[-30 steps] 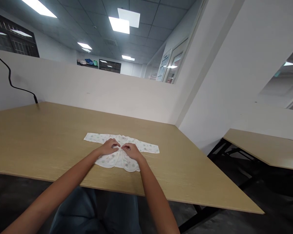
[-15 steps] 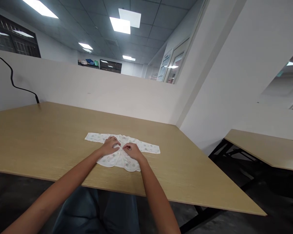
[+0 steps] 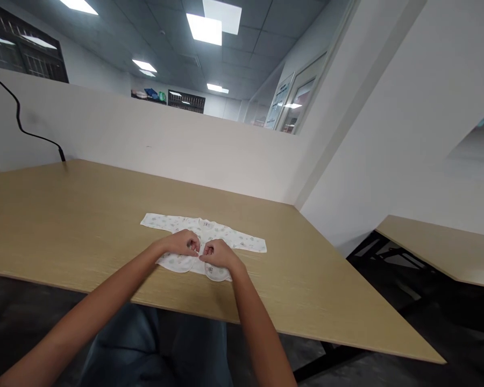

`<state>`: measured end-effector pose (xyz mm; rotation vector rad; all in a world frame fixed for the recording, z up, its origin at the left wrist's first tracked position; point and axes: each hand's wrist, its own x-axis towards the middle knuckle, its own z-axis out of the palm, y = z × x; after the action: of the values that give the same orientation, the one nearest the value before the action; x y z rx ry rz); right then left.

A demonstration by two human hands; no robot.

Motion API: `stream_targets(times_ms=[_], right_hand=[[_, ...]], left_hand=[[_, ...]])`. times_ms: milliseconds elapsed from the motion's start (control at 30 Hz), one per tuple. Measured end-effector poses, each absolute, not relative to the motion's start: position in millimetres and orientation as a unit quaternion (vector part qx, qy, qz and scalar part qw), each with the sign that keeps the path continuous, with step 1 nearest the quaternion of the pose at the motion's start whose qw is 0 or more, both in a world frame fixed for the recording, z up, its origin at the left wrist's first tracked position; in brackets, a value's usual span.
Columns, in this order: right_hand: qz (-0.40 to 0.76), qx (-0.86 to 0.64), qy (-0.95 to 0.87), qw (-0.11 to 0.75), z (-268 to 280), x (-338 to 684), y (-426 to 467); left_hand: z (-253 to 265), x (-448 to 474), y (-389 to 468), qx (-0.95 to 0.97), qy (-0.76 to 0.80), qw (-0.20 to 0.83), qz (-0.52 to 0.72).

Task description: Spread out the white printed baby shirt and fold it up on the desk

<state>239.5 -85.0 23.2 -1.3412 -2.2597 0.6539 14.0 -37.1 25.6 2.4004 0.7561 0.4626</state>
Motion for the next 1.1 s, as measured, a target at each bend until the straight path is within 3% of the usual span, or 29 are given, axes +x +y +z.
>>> stream_targets(times_ms=[167,367,1100], right_hand=[[0.240,-0.488,-0.814,0.203,28,244,-84],[0.275,-0.447,-0.809,0.265,27,235,-82],[0.276,-0.422,-0.823,0.259,23,242,-82]], left_hand=[[23,14,-35,0.875,0.324,0.323,0.156],[24,20,-42,0.871,0.337,0.321,0.159],[20,16,-36,0.870,0.309,0.351,0.156]])
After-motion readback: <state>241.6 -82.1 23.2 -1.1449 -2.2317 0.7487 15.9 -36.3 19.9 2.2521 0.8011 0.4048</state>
